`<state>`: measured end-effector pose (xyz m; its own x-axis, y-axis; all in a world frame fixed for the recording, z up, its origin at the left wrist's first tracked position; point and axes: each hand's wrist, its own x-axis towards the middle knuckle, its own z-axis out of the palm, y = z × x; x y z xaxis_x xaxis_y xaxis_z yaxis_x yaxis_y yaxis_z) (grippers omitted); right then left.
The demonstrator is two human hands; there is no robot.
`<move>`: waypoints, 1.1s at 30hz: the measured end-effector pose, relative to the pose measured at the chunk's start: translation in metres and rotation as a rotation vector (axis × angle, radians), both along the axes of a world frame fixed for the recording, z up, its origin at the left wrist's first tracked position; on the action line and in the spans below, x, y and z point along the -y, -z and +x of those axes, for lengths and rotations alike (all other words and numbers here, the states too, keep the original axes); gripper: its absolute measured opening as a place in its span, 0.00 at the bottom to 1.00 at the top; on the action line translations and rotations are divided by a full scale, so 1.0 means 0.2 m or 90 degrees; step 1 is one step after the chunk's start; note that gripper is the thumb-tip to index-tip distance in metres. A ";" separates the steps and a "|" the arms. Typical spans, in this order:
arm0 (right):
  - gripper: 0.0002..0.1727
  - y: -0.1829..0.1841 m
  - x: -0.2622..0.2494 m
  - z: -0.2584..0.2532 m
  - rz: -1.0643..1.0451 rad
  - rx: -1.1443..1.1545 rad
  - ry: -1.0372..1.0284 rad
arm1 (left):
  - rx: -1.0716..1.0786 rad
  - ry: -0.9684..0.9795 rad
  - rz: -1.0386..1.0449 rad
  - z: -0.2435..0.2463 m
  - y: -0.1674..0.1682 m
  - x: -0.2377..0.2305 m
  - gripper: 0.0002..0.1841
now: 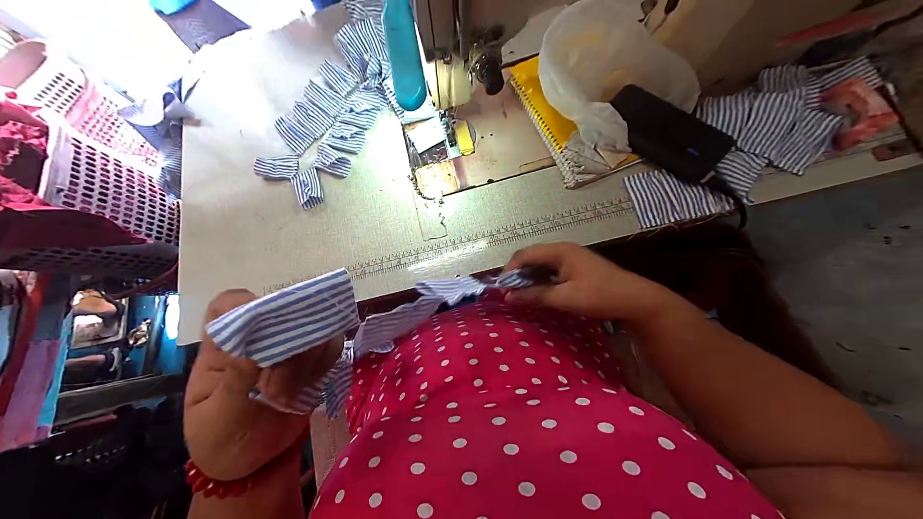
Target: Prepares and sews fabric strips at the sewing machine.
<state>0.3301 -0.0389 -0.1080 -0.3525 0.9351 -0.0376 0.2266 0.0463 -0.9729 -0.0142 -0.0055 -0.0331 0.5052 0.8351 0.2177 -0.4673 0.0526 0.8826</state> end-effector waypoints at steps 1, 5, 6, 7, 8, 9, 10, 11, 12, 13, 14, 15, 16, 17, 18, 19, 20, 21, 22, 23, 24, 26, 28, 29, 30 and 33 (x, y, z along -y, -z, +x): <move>0.07 -0.03 0.02 0.08 0.016 0.005 0.044 | -0.051 -0.004 -0.025 -0.02 0.05 -0.01 0.08; 0.09 -0.16 0.09 0.29 0.084 0.124 0.143 | -0.289 -0.033 -0.047 -0.05 0.25 -0.02 0.05; 0.07 -0.18 0.10 0.33 0.095 0.200 0.144 | -0.281 -0.049 -0.058 -0.06 0.27 -0.03 0.05; 0.07 -0.20 0.11 0.35 0.099 0.271 0.131 | -0.266 -0.062 -0.064 -0.07 0.28 -0.03 0.05; 0.07 -0.21 0.11 0.37 0.098 0.323 0.114 | -0.246 -0.064 -0.070 -0.07 0.27 -0.03 0.06; 0.06 -0.21 0.12 0.39 0.101 0.363 0.097 | -0.238 -0.058 -0.074 -0.08 0.26 -0.03 0.06; 0.06 -0.21 0.12 0.39 0.101 0.386 0.086 | -0.263 -0.052 -0.063 -0.08 0.27 -0.03 0.06; 0.06 -0.22 0.12 0.40 0.098 0.400 0.088 | -0.338 -0.047 -0.024 -0.09 0.28 -0.03 0.06; 0.06 -0.23 0.12 0.41 0.096 0.404 0.103 | -0.457 -0.038 0.050 -0.10 0.30 -0.03 0.06; 0.07 -0.25 0.12 0.41 0.096 0.397 0.120 | -0.600 -0.021 0.149 -0.11 0.32 -0.03 0.07; 0.08 -0.27 0.12 0.41 0.102 0.380 0.141 | -0.725 0.010 0.237 -0.10 0.32 -0.03 0.09; 0.09 -0.29 0.12 0.40 0.113 0.361 0.160 | -0.806 0.051 0.297 -0.07 0.31 -0.02 0.09; 0.09 -0.31 0.11 0.38 0.130 0.339 0.170 | -0.845 0.079 0.344 -0.03 0.29 -0.02 0.09; 0.09 -0.33 0.10 0.34 0.155 0.322 0.163 | -0.849 0.079 0.387 0.02 0.26 -0.02 0.10; 0.09 -0.34 0.09 0.30 0.183 0.309 0.140 | -0.826 0.051 0.438 0.09 0.21 -0.02 0.13; 0.09 -0.35 0.07 0.25 0.206 0.294 0.105 | -0.783 0.019 0.484 0.16 0.15 -0.02 0.15; 0.10 -0.35 0.05 0.20 0.224 0.277 0.068 | -0.713 0.013 0.499 0.24 0.10 -0.03 0.18; 0.10 -0.36 0.03 0.14 0.233 0.253 0.036 | -0.624 0.037 0.486 0.32 0.07 -0.03 0.22; 0.09 -0.37 0.01 0.09 0.237 0.224 0.012 | -0.543 0.079 0.458 0.40 0.05 -0.04 0.28; 0.09 -0.38 0.00 0.05 0.242 0.193 -0.002 | -0.487 0.114 0.434 0.48 0.05 -0.05 0.34; 0.08 -0.38 -0.01 0.01 0.238 0.165 -0.005 | -0.457 0.128 0.406 0.54 0.06 -0.06 0.37; 0.09 -0.37 -0.02 -0.04 0.211 0.095 0.036 | -0.443 0.099 0.346 0.61 0.11 -0.07 0.29; 0.19 -0.31 -0.01 -0.07 0.148 -0.032 0.119 | -0.421 0.040 0.280 0.61 0.14 -0.08 0.16; 0.29 -0.27 0.00 -0.09 0.104 -0.089 0.150 | -0.400 0.019 0.241 0.60 0.14 -0.08 0.12; 0.36 -0.22 0.01 -0.11 0.059 -0.127 0.173 | -0.369 0.000 0.208 0.59 0.14 -0.09 0.09; 0.32 -0.13 0.04 -0.23 -0.047 -0.225 0.204 | -0.296 -0.045 0.164 0.58 0.14 -0.09 0.06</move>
